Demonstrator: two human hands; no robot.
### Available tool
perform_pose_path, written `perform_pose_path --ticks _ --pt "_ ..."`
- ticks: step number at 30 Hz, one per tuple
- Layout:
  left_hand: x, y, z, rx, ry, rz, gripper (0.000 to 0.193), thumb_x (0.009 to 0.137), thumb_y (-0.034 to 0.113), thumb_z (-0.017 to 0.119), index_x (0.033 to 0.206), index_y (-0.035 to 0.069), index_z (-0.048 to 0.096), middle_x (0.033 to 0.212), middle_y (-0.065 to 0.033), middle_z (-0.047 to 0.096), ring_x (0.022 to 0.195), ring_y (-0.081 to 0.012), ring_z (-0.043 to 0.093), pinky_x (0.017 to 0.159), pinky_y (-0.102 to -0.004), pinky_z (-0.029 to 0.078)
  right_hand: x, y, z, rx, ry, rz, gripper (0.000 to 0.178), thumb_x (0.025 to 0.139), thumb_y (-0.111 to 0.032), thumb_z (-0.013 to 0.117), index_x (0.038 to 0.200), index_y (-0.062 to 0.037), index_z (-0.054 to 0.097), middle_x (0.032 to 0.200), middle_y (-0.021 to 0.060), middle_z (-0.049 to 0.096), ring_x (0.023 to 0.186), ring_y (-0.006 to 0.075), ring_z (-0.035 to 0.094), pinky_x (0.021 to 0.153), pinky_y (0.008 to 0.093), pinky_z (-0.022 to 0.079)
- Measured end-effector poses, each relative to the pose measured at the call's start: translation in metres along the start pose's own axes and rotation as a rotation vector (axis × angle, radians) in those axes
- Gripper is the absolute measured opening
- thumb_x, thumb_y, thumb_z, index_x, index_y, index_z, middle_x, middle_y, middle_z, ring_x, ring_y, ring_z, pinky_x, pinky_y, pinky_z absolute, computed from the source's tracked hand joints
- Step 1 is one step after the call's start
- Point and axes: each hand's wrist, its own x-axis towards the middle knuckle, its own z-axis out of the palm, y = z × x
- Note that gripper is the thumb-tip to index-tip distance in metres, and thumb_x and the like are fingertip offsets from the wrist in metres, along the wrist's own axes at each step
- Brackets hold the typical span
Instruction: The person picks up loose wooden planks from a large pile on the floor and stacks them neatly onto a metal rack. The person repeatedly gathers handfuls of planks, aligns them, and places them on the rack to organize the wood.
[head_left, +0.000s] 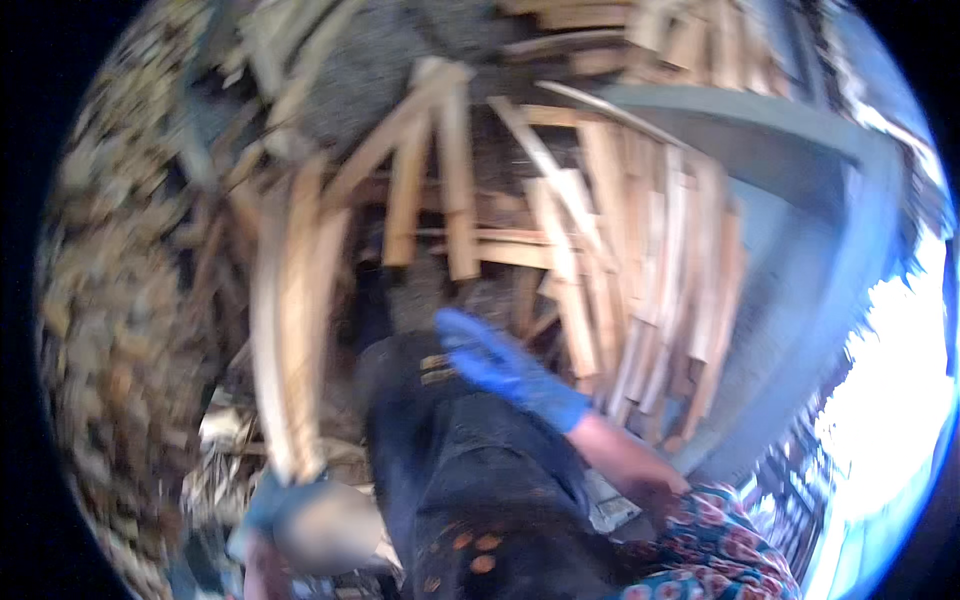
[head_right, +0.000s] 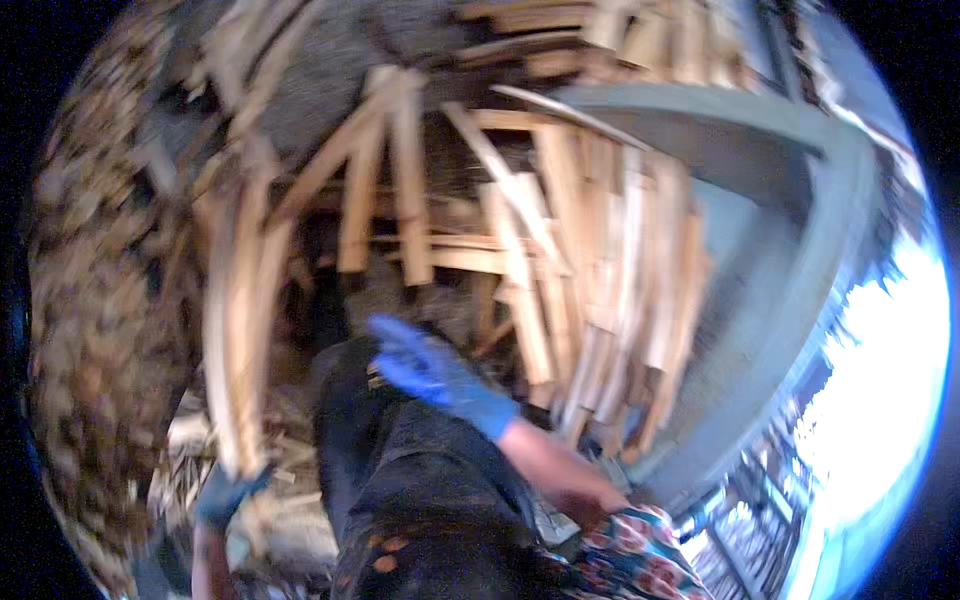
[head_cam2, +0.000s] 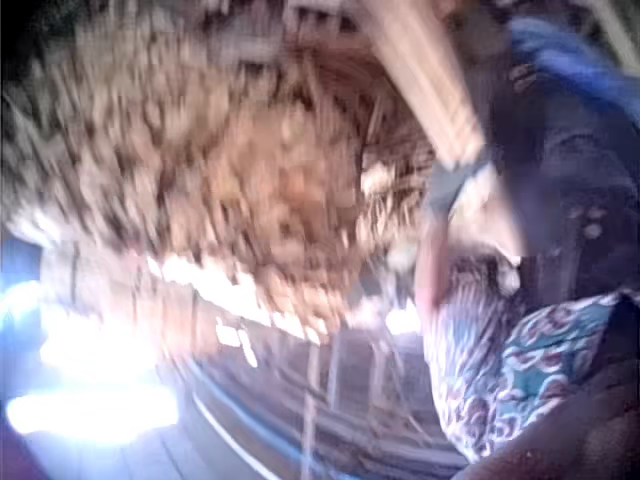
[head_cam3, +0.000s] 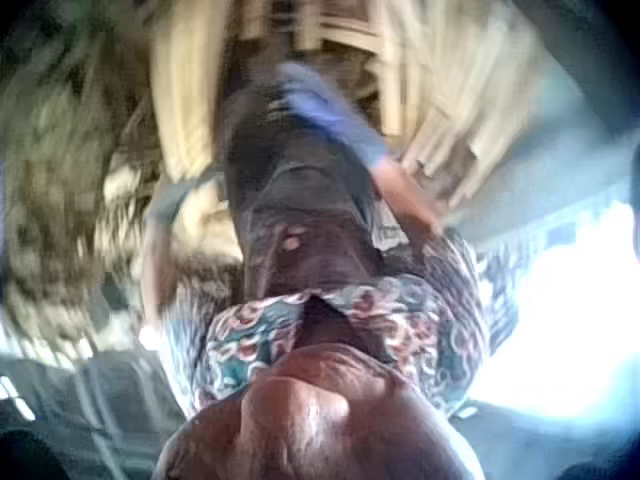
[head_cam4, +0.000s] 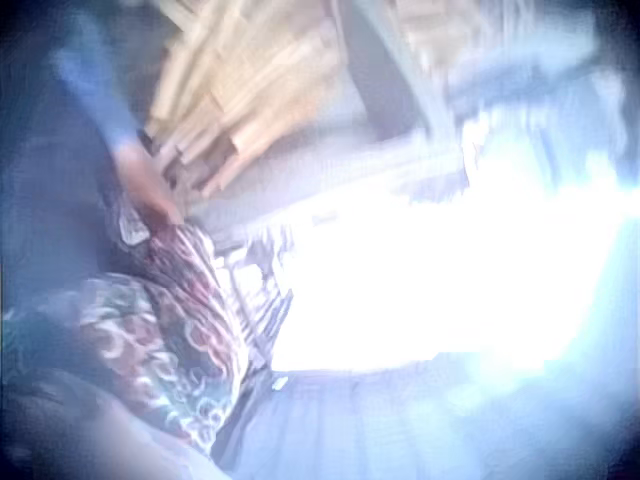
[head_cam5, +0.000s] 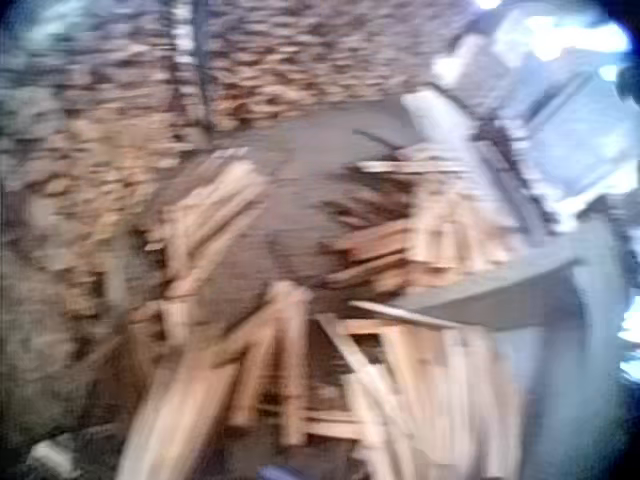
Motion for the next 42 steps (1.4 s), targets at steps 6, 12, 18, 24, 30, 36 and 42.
perform_pose_path --ticks 6,12,18,24,30,36,42 --pt "-0.028 -0.071 -0.091 0.252 0.37 -0.104 0.033 0.086 0.022 0.059 0.112 0.003 0.053 0.102 -0.0069 0.053 0.088 -0.0165 0.053 0.076 -0.0286 0.044 -0.016 0.097 -0.077 -0.266 0.421 0.038 0.056 0.084 -0.026 0.064 0.131 -0.0046 0.043 0.126 0.0148 0.052 0.113 0.0256 0.053 0.095 0.0362 0.043" --pt "-0.042 -0.08 -0.098 0.425 0.429 -0.068 0.037 0.091 0.02 0.052 0.125 0.003 0.047 0.123 -0.0066 0.047 0.107 -0.0169 0.048 0.091 -0.028 0.04 0.034 0.11 -0.209 -1.28 0.961 -0.352 0.047 0.081 -0.031 0.063 0.119 -0.0047 0.051 0.106 0.0199 0.059 0.093 0.0319 0.059 0.08 0.0399 0.048" --pt "0.068 0.015 0.07 0.148 0.11 0.34 0.044 0.091 0.015 0.056 0.132 0.005 0.044 0.127 -0.0073 0.052 0.116 -0.0166 0.049 0.101 -0.0279 0.038 0.026 0.079 -0.309 -1.781 0.583 0.468 0.055 0.083 -0.035 0.058 0.126 -0.0009 0.049 0.137 0.0217 0.04 0.127 0.0318 0.039 0.104 0.0386 0.033" --pt "0.136 -0.018 0.159 -0.265 -0.281 0.197 0.053 0.088 0.012 0.06 0.136 0.006 0.038 0.121 -0.0062 0.053 0.111 -0.0129 0.048 0.098 -0.0272 0.039 -0.023 0.152 -0.31 -1.386 0.522 -0.183 0.032 0.088 -0.025 0.054 0.11 -0.0024 0.059 0.101 0.0164 0.059 0.092 0.0271 0.056 0.082 0.0363 0.045" --pt "0.175 -0.055 0.162 0.357 -0.253 0.437 0.039 0.088 0.014 0.055 0.126 0.006 0.05 0.12 -0.0128 0.055 0.107 -0.0241 0.054 0.096 -0.0317 0.042 -0.071 0.143 -0.064 -0.869 0.664 0.005 0.034 0.086 -0.012 0.057 0.118 -0.0023 0.054 0.112 0.0136 0.059 0.107 0.0256 0.054 0.097 0.036 0.039" --pt "0.202 -0.075 0.153 -0.478 -0.095 -0.13 0.036 0.086 0.013 0.062 0.116 -0.001 0.05 0.099 -0.0143 0.063 0.087 -0.0226 0.062 0.076 -0.0328 0.052 -0.063 0.182 -0.129 -0.881 1.071 0.014 0.047 0.08 -0.024 0.065 0.12 -0.0029 0.051 0.125 0.0212 0.05 0.116 0.039 0.046 0.097 0.0438 0.038" --pt "0.2 -0.067 0.166 -0.01 0.004 0.027 0.021 0.084 0.013 0.063 0.097 -0.003 0.062 0.091 -0.0105 0.066 0.079 -0.0174 0.062 0.066 -0.0291 0.05 -0.055 0.182 -0.199 -1.529 0.848 0.338 0.073 0.072 -0.024 0.068 0.136 -0.0065 0.036 0.137 0.0181 0.038 0.122 0.0395 0.038 0.098 0.0529 0.031"
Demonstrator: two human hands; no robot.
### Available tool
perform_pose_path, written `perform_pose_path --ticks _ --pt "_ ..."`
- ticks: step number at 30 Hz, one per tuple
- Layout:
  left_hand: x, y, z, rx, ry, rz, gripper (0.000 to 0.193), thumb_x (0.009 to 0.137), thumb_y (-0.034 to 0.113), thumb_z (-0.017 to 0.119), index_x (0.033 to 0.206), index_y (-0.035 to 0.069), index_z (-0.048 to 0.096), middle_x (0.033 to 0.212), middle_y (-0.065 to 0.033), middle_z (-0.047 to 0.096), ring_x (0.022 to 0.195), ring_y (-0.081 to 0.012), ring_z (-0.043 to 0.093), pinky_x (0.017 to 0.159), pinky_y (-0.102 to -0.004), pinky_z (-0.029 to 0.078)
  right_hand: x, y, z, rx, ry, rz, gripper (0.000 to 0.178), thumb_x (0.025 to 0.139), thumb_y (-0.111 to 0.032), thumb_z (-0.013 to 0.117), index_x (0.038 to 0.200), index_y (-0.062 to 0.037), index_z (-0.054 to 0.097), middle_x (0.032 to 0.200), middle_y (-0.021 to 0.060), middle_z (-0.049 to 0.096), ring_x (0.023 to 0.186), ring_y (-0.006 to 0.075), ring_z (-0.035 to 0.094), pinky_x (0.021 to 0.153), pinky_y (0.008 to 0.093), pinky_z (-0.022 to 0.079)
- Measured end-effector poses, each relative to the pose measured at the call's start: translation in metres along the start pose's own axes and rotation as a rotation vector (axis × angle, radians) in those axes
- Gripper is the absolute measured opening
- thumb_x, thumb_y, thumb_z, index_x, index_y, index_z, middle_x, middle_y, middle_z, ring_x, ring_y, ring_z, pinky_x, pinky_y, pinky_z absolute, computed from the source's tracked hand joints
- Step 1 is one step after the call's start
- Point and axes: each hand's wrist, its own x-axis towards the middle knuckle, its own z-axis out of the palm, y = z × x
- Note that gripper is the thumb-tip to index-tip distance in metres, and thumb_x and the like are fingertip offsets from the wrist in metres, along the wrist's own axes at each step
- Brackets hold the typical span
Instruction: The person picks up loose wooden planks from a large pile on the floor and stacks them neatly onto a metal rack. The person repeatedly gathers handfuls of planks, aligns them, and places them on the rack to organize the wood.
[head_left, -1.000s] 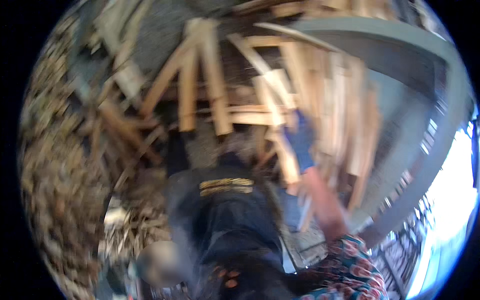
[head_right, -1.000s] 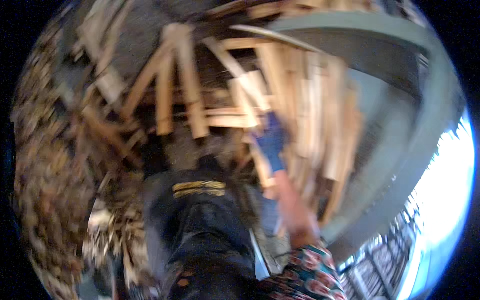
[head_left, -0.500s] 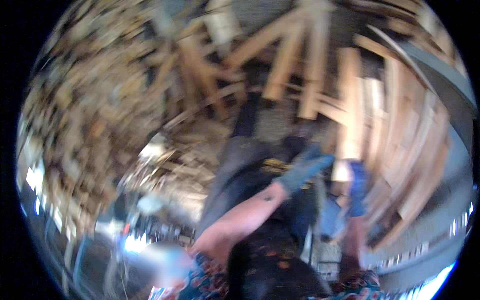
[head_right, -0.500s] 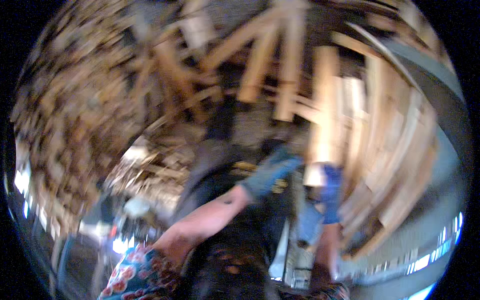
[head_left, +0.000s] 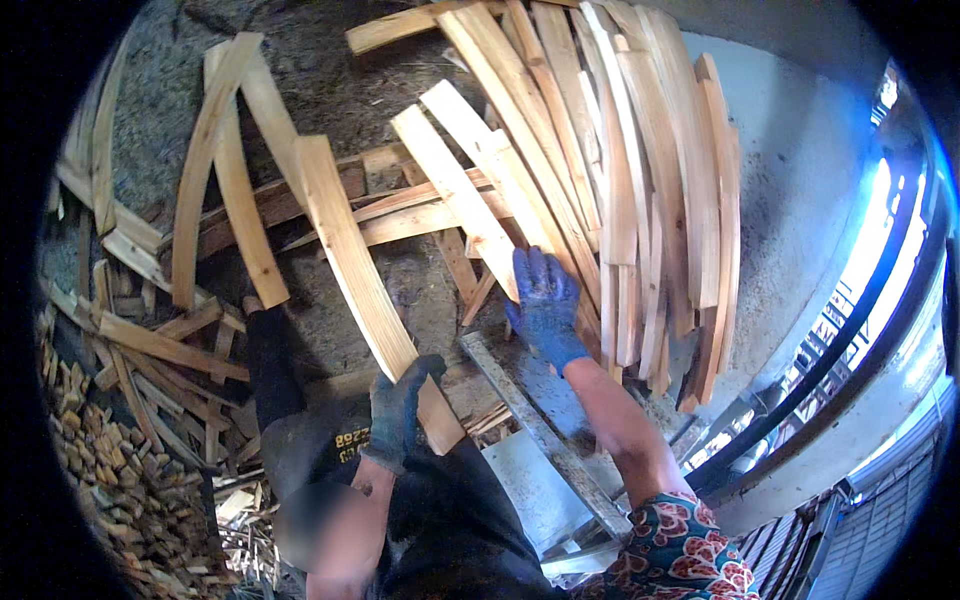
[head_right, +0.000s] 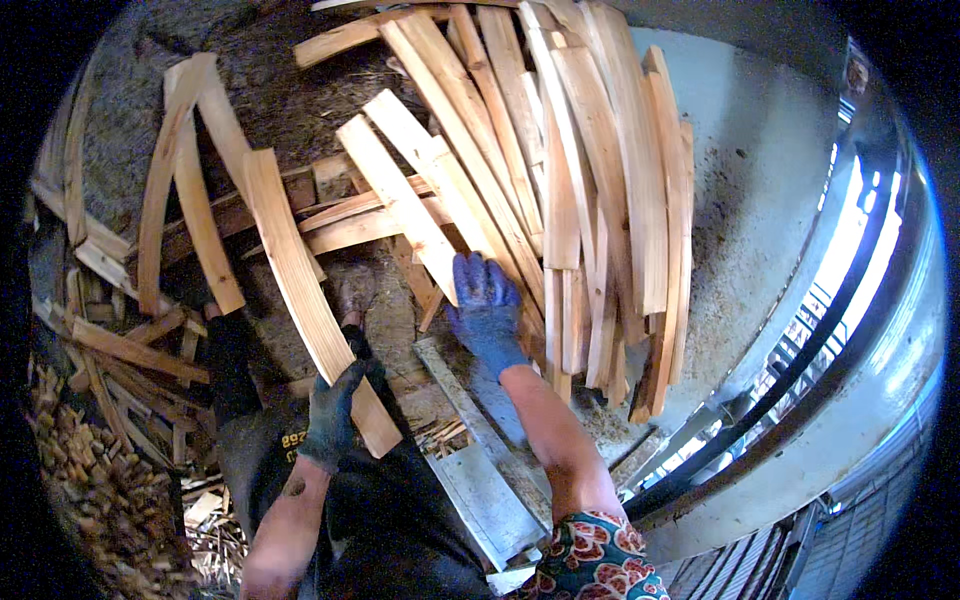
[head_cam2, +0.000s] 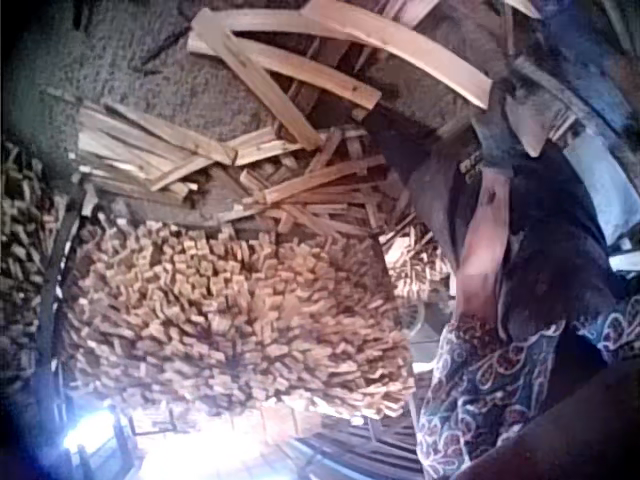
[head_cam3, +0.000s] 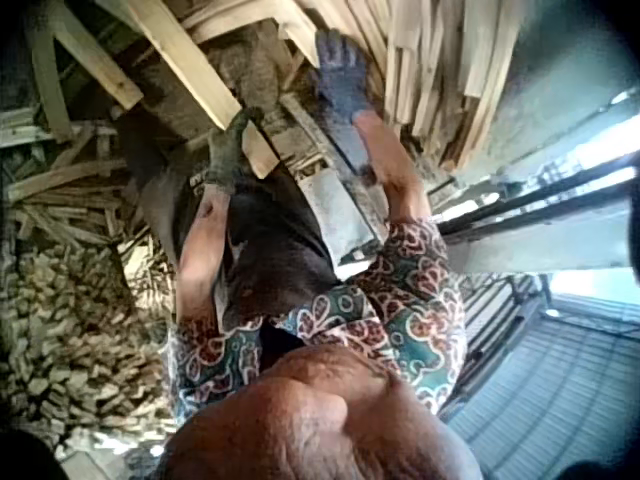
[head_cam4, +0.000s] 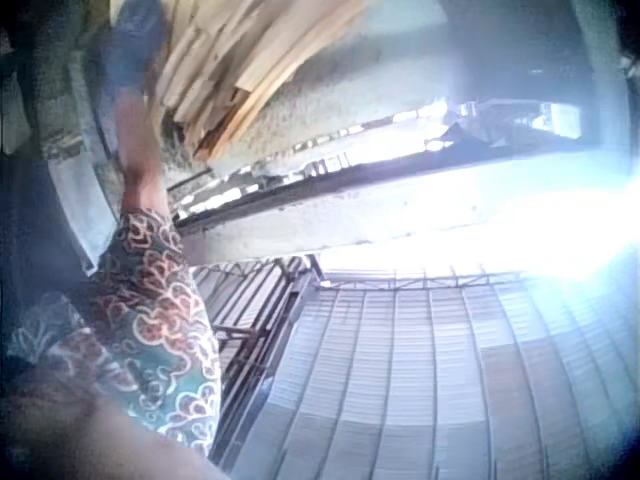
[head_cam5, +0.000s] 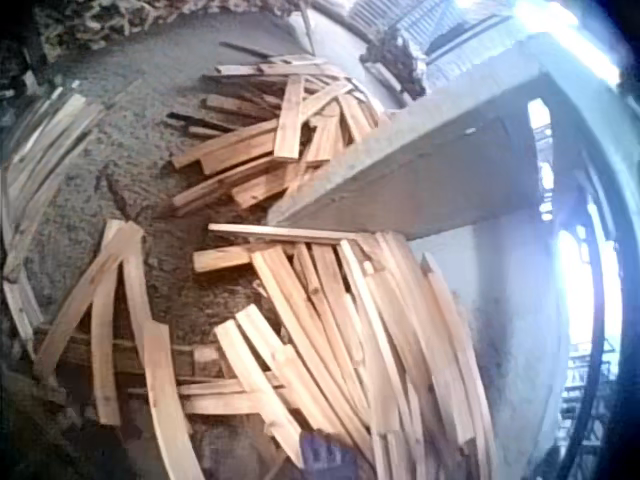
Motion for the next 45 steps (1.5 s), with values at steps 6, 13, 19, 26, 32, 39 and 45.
perform_pose_path --ticks 6,13,19,26,32,39,45 --pt "0.019 -0.019 0.022 0.253 -0.034 0.058 0.019 0.087 0.016 0.061 0.095 -0.001 0.062 0.082 -0.004 0.062 0.072 -0.012 0.057 0.061 -0.0263 0.045 0.001 0.008 0.028 0.313 0.012 0.129 0.048 0.079 -0.016 0.053 0.127 -0.0091 0.047 0.121 0.0188 0.053 0.098 0.0376 0.057 0.083 0.0484 0.046" --pt "0.084 -0.04 0.049 0.194 -0.109 0.081 0.026 0.086 0.016 0.061 0.104 -0.002 0.055 0.089 -0.0053 0.057 0.079 -0.0144 0.054 0.068 -0.0296 0.045 0.009 0.012 -0.045 0.854 0.337 0.19 0.035 0.083 -0.013 0.062 0.116 -0.0048 0.058 0.114 0.0169 0.059 0.106 0.0319 0.057 0.088 0.0371 0.046" --pt "0.149 -0.058 0.094 -0.172 -0.239 0.039 0.041 0.086 0.021 0.062 0.117 -0.003 0.051 0.104 -0.0103 0.056 0.091 -0.0179 0.055 0.08 -0.0312 0.046 0.074 0.08 -0.16 0.179 0.85 0.06 0.049 0.075 -0.02 0.068 0.119 -0.0033 0.054 0.114 0.0192 0.057 0.106 0.0352 0.055 0.09 0.0423 0.043" --pt "0.173 -0.082 0.077 0.007 -0.413 0.11 0.046 0.086 0.025 0.059 0.122 0.0 0.048 0.111 -0.0134 0.054 0.102 -0.0243 0.053 0.086 -0.0385 0.046 0.103 0.183 -0.187 0.354 0.618 0.426 0.048 0.079 -0.038 0.065 0.111 -0.0021 0.058 0.103 0.0175 0.062 0.097 0.0277 0.059 0.087 0.035 0.045" --pt "0.124 -0.001 0.053 0.076 -0.544 0.008 0.053 0.079 0.013 0.06 0.124 -0.007 0.04 0.11 -0.017 0.052 0.099 -0.0252 0.054 0.085 -0.034 0.047 0.065 0.262 -0.155 0.882 0.992 0.583 0.023 0.086 -0.024 0.056 0.086 -0.0013 0.061 0.08 0.0096 0.063 0.075 0.0242 0.06 0.073 0.0343 0.047" --pt "0.077 0.037 0.056 0.087 -0.367 -0.046 0.048 0.077 0.008 0.061 0.12 -0.005 0.045 0.104 -0.0135 0.055 0.095 -0.0228 0.056 0.084 -0.0334 0.047 0.054 0.219 -0.173 0.452 0.506 0.776 0.051 0.085 -0.045 0.052 0.109 -0.0009 0.062 0.107 0.0172 0.063 0.097 0.0288 0.058 0.088 0.0383 0.042" --pt "0.054 0.035 0.083 0.312 -0.49 0.032 0.044 0.079 0.013 0.064 0.117 0.0 0.047 0.098 -0.0078 0.056 0.086 -0.0183 0.055 0.076 -0.0317 0.047 0.036 0.214 -0.171 0.637 0.21 0.844 0.061 0.085 -0.053 0.052 0.113 0.0003 0.061 0.101 0.0158 0.065 0.09 0.0221 0.06 0.086 0.0338 0.043"
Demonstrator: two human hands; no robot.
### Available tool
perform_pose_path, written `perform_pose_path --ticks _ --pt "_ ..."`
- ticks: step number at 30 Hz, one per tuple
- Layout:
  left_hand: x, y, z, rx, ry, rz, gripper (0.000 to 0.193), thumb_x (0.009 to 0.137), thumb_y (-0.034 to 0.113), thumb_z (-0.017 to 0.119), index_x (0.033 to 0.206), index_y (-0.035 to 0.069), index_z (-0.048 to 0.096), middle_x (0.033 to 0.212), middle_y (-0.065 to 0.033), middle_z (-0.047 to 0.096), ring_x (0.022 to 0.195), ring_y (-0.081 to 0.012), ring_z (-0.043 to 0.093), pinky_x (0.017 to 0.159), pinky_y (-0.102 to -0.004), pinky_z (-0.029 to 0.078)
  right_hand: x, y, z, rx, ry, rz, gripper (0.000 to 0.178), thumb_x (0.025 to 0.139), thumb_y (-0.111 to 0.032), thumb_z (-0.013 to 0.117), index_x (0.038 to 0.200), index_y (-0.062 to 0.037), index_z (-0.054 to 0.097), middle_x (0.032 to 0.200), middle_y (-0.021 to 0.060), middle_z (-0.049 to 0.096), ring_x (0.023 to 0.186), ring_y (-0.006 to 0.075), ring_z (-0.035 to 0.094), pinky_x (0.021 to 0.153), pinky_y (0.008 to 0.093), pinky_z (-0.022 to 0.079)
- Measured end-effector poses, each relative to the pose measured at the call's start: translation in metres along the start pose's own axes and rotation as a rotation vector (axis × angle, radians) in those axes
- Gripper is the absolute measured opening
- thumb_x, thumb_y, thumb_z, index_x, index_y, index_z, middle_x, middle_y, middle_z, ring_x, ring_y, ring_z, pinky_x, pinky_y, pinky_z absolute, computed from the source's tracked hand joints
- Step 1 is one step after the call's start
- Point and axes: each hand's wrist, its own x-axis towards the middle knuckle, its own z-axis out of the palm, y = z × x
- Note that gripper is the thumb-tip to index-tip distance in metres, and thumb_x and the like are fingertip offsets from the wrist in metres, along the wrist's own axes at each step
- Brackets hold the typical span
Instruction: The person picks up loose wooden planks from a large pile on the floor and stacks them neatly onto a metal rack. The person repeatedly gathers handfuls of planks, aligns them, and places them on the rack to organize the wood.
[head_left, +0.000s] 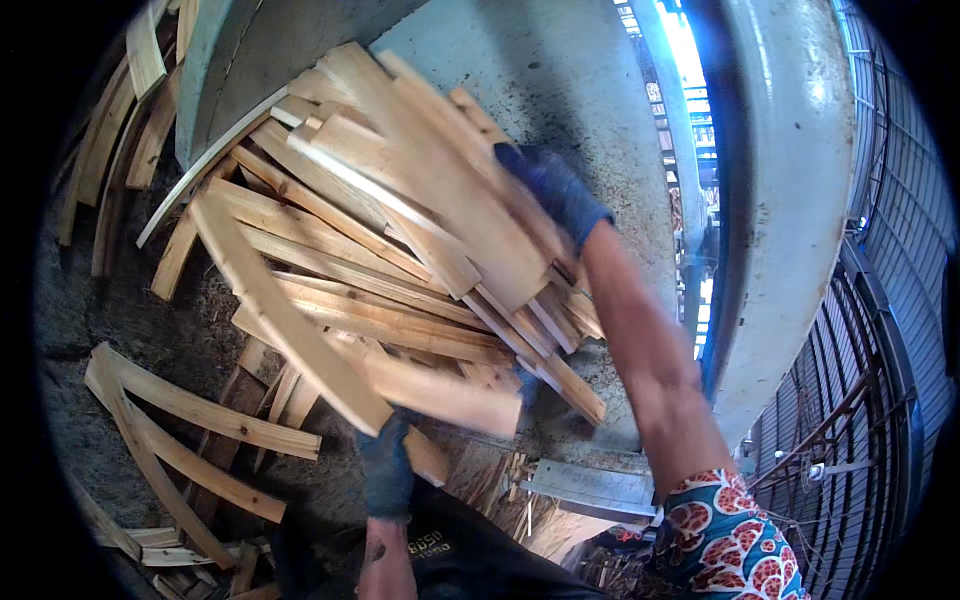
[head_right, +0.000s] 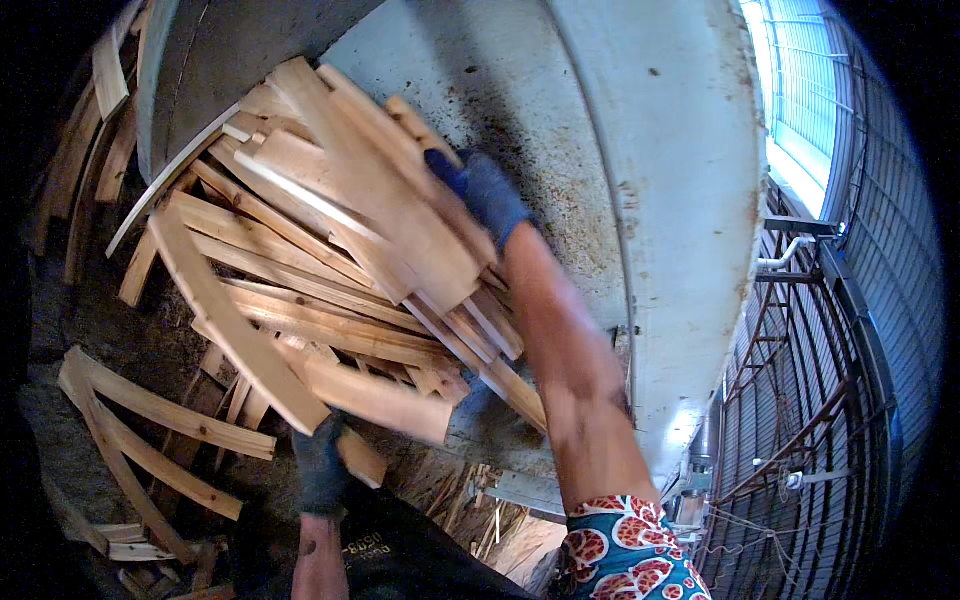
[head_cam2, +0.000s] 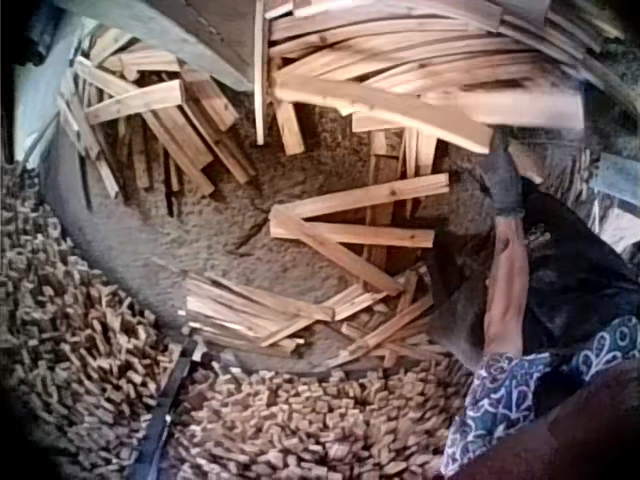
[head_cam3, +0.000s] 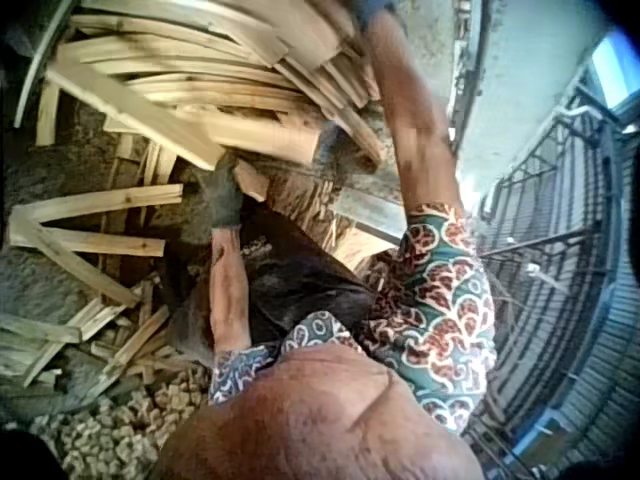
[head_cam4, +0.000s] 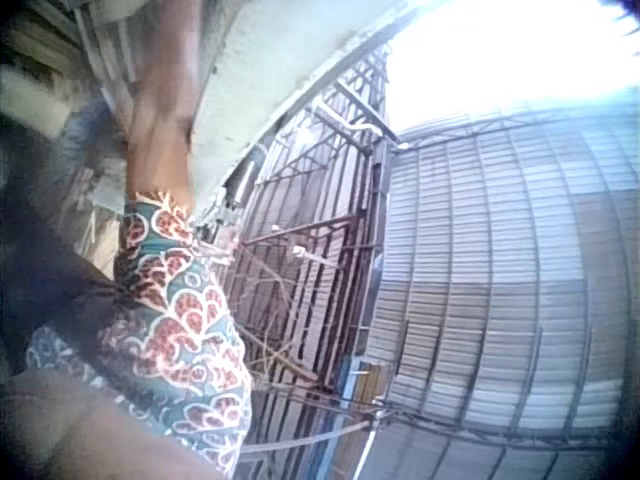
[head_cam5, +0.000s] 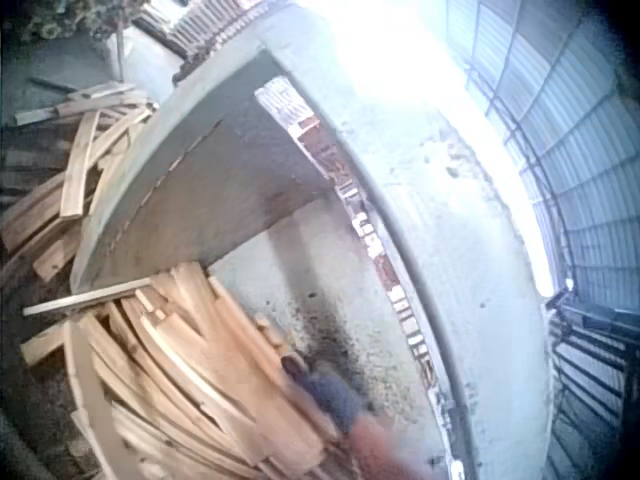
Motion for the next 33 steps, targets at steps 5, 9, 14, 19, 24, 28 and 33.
perform_pose_path --ticks 5,9,14,19,24,28,33 --pt "0.059 0.011 0.001 0.141 -0.115 0.147 0.025 0.082 0.012 0.061 0.103 0.0 0.059 0.094 -0.009 0.059 0.089 -0.0184 0.058 0.078 -0.0305 0.047 -0.067 -0.086 0.073 -0.066 0.222 -0.155 0.084 0.07 -0.062 0.062 0.12 0.0041 0.049 0.102 0.0269 0.061 0.096 0.0382 0.06 0.084 0.0441 0.047" --pt "0.089 -0.01 -0.044 -0.114 -0.151 0.07 0.041 0.084 0.01 0.049 0.123 0.001 0.045 0.109 -0.0138 0.056 0.099 -0.0239 0.057 0.083 -0.0344 0.049 -0.097 -0.088 0.13 0.04 0.15 -0.416 0.072 0.081 -0.038 0.062 0.133 0.0032 0.035 0.121 0.0282 0.051 0.11 0.04 0.052 0.092 0.0419 0.043" --pt "0.095 -0.01 -0.106 -0.149 -0.067 -0.131 0.051 0.098 0.037 0.036 0.137 0.004 0.031 0.126 -0.0116 0.048 0.11 -0.0196 0.051 0.092 -0.0323 0.045 -0.106 -0.085 0.163 0.193 -0.426 -0.186 0.059 0.083 -0.021 0.061 0.132 0.0023 0.039 0.122 0.0247 0.052 0.112 0.0345 0.053 0.096 0.0395 0.041" --pt "0.079 -0.025 -0.126 -0.122 0.022 0.024 0.045 0.094 0.025 0.048 0.132 0.002 0.038 0.117 -0.0112 0.055 0.102 -0.0208 0.057 0.085 -0.0345 0.05 -0.141 -0.074 0.237 0.469 -0.185 -0.387 0.062 0.086 -0.025 0.061 0.136 0.0006 0.035 0.132 0.0193 0.045 0.123 0.0281 0.043 0.101 0.0369 0.036" --pt "0.077 -0.024 -0.124 -0.539 0.168 0.008 0.042 0.096 0.027 0.039 0.131 0.004 0.04 0.119 -0.0125 0.055 0.103 -0.0246 0.058 0.085 -0.0365 0.052 -0.154 -0.076 0.271 0.717 -0.275 -0.188 0.069 0.084 -0.027 0.064 0.135 0.0057 0.032 0.133 0.0196 0.043 0.124 0.0283 0.04 0.104 0.0366 0.031" --pt "0.071 -0.021 -0.137 -0.713 0.184 0.26 0.049 0.096 0.035 0.035 0.134 0.005 0.037 0.121 -0.0137 0.054 0.104 -0.0269 0.058 0.088 -0.04 0.051 -0.146 -0.095 0.275 0.846 -0.098 -0.256 0.057 0.086 -0.02 0.062 0.132 0.0036 0.038 0.128 0.0169 0.047 0.117 0.025 0.046 0.1 0.0352 0.035" --pt "0.06 0.019 -0.138 -0.526 0.158 0.022 0.068 0.09 0.059 0.036 0.133 0.008 0.039 0.122 -0.0107 0.054 0.104 -0.025 0.057 0.09 -0.035 0.049 -0.197 -0.111 0.275 0.98 -0.239 -0.219 0.065 0.086 -0.018 0.061 0.137 0.0016 0.027 0.127 0.015 0.049 0.112 0.0241 0.051 0.091 0.0353 0.045"
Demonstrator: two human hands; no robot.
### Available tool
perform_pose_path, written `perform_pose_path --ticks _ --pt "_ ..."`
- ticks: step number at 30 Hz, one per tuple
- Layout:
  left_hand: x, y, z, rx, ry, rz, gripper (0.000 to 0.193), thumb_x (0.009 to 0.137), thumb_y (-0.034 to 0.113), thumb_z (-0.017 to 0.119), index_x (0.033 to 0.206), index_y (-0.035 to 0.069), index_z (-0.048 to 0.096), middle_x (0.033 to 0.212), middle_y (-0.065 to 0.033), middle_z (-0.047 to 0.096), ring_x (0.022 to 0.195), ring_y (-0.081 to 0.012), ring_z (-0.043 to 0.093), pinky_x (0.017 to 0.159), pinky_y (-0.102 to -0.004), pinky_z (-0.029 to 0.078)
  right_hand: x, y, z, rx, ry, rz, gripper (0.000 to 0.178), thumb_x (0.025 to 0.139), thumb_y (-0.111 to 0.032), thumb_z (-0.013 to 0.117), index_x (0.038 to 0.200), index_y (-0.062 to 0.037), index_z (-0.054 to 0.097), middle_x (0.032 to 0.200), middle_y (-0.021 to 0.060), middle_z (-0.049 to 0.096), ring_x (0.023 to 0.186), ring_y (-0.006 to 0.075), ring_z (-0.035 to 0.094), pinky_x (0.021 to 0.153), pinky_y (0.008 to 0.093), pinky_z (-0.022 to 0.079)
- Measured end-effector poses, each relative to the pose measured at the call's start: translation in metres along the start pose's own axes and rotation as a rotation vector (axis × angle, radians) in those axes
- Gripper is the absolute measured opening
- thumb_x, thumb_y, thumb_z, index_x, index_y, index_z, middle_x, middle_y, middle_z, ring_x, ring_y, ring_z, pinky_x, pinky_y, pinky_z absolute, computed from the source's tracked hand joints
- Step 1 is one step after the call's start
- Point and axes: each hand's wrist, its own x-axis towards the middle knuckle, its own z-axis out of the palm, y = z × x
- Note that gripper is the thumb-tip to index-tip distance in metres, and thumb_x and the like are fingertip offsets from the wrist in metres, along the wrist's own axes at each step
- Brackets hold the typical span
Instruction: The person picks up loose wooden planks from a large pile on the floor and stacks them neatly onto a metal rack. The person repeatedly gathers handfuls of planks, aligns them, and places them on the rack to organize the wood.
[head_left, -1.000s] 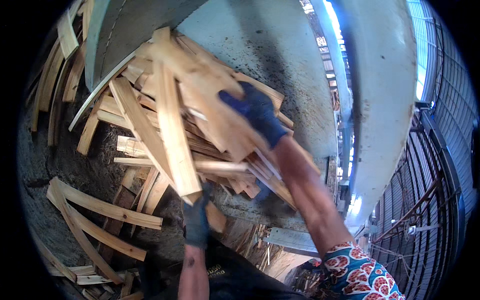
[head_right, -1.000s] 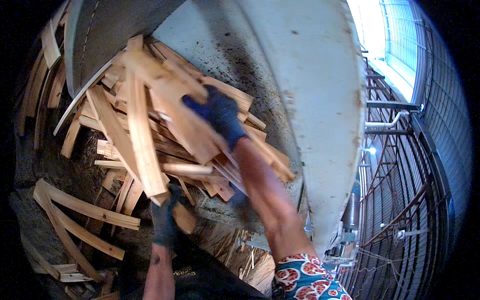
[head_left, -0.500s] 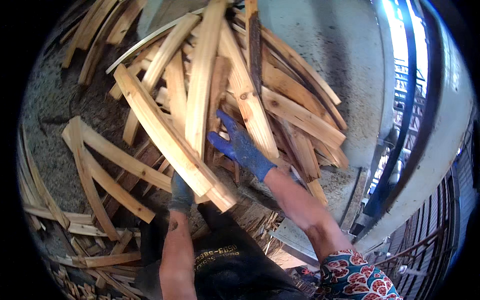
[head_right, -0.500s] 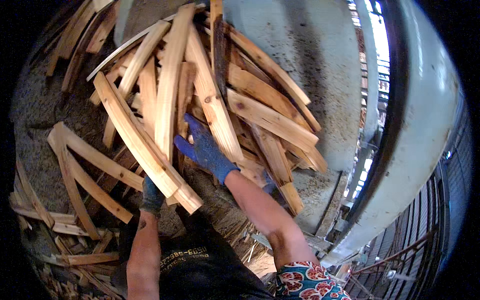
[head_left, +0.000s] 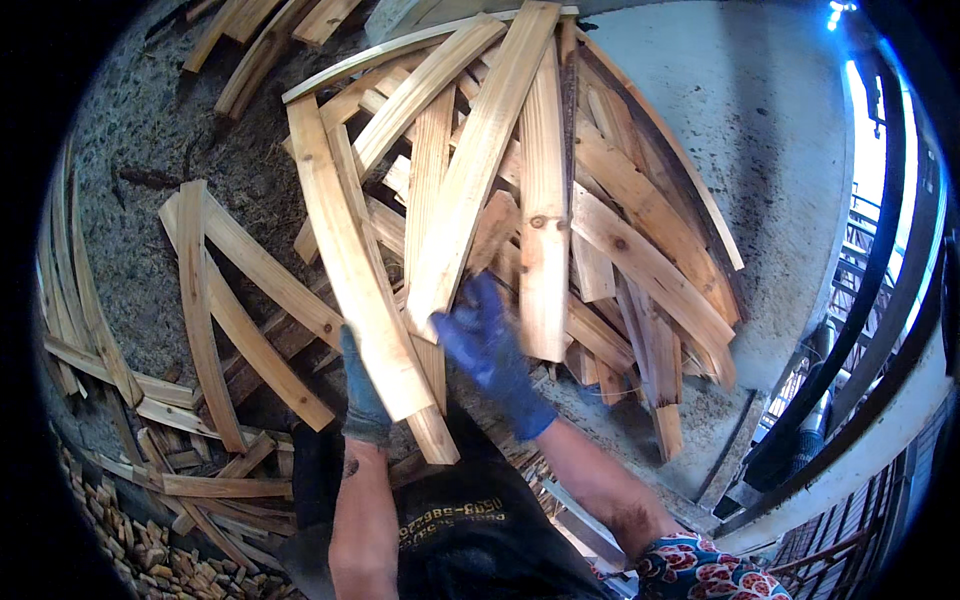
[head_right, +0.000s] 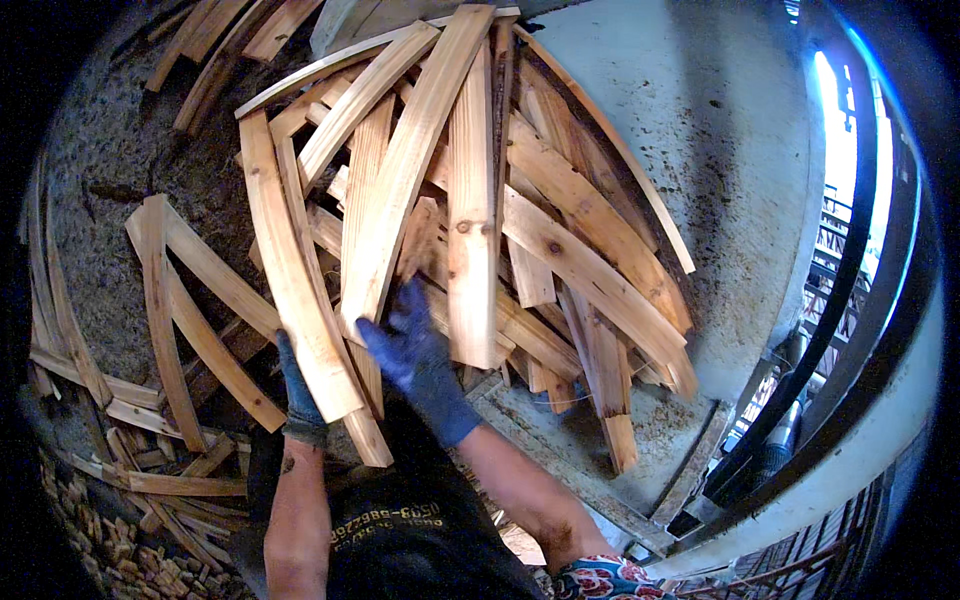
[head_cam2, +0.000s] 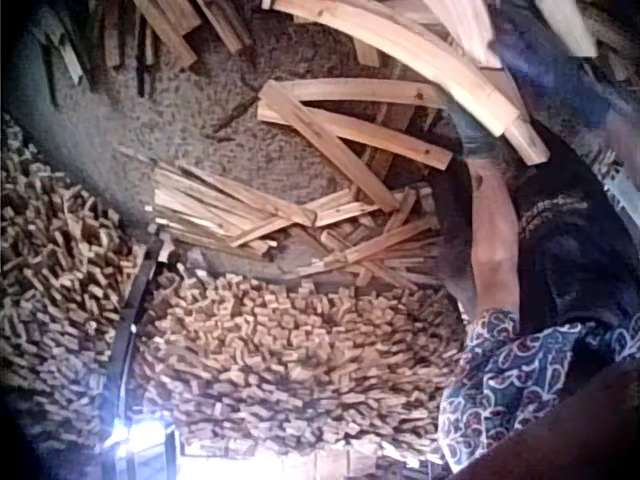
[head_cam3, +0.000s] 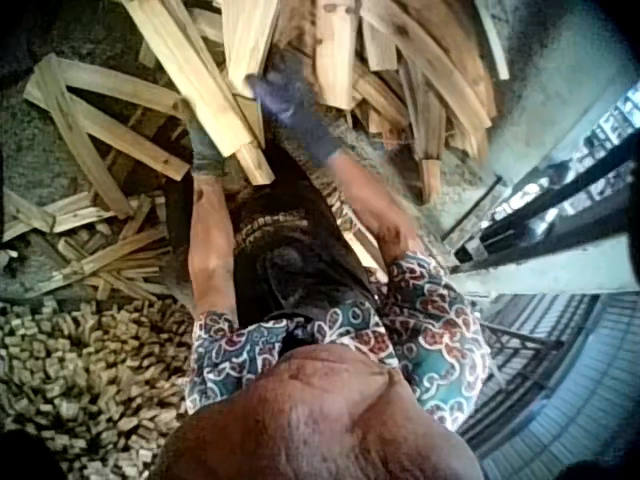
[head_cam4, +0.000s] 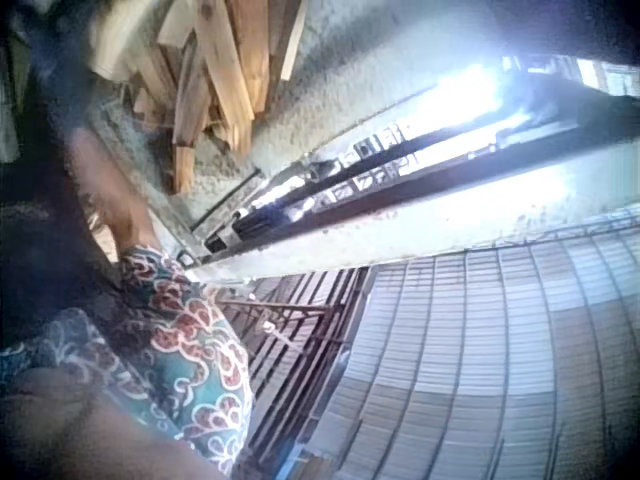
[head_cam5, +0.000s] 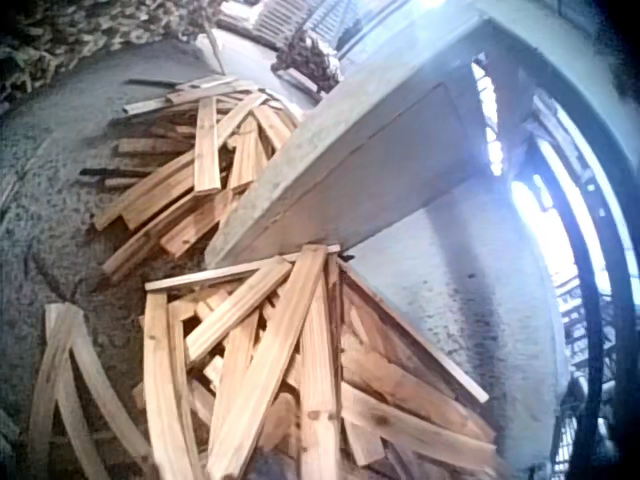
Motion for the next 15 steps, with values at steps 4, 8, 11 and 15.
perform_pose_path --ticks 4,8,11,15 --pt "-0.022 0.016 0.033 0.269 -0.064 0.033 0.062 0.087 0.015 0.061 0.138 0.004 0.028 0.114 -0.0099 0.054 0.101 -0.0167 0.054 0.091 -0.0272 0.045 -0.015 0.016 0.021 0.294 -0.106 0.406 0.068 0.085 -0.024 0.063 0.136 0.0019 0.026 0.13 0.0185 0.043 0.117 0.0239 0.047 0.096 0.0332 0.041" --pt "-0.062 0.018 0.067 0.256 -0.085 0.143 0.049 0.088 0.016 0.058 0.131 0.005 0.037 0.104 -0.0068 0.056 0.092 -0.0169 0.057 0.083 -0.0293 0.049 -0.016 -0.019 0.0 0.074 -0.223 0.396 0.071 0.082 -0.025 0.067 0.137 -0.0014 0.029 0.125 0.0134 0.05 0.115 0.0211 0.048 0.094 0.0328 0.041" --pt "-0.108 0.001 0.08 0.442 -0.004 0.191 0.053 0.084 0.019 0.065 0.127 0.005 0.038 0.106 -0.0055 0.053 0.094 -0.0168 0.054 0.083 -0.0289 0.048 -0.012 -0.021 -0.017 0.503 0.016 0.542 0.052 0.09 -0.039 0.051 0.122 0.0019 0.052 0.119 0.0095 0.055 0.106 0.0204 0.052 0.093 0.0352 0.041" --pt "-0.168 -0.008 0.086 0.314 0.025 0.088 0.06 0.081 0.01 0.067 0.132 0.002 0.036 0.111 -0.0058 0.051 0.099 -0.0147 0.05 0.086 -0.0262 0.043 -0.006 -0.074 0.004 0.139 0.002 0.365 0.035 0.084 -0.017 0.065 0.113 0.0014 0.058 0.099 0.0068 0.062 0.089 0.0165 0.058 0.079 0.0293 0.047"
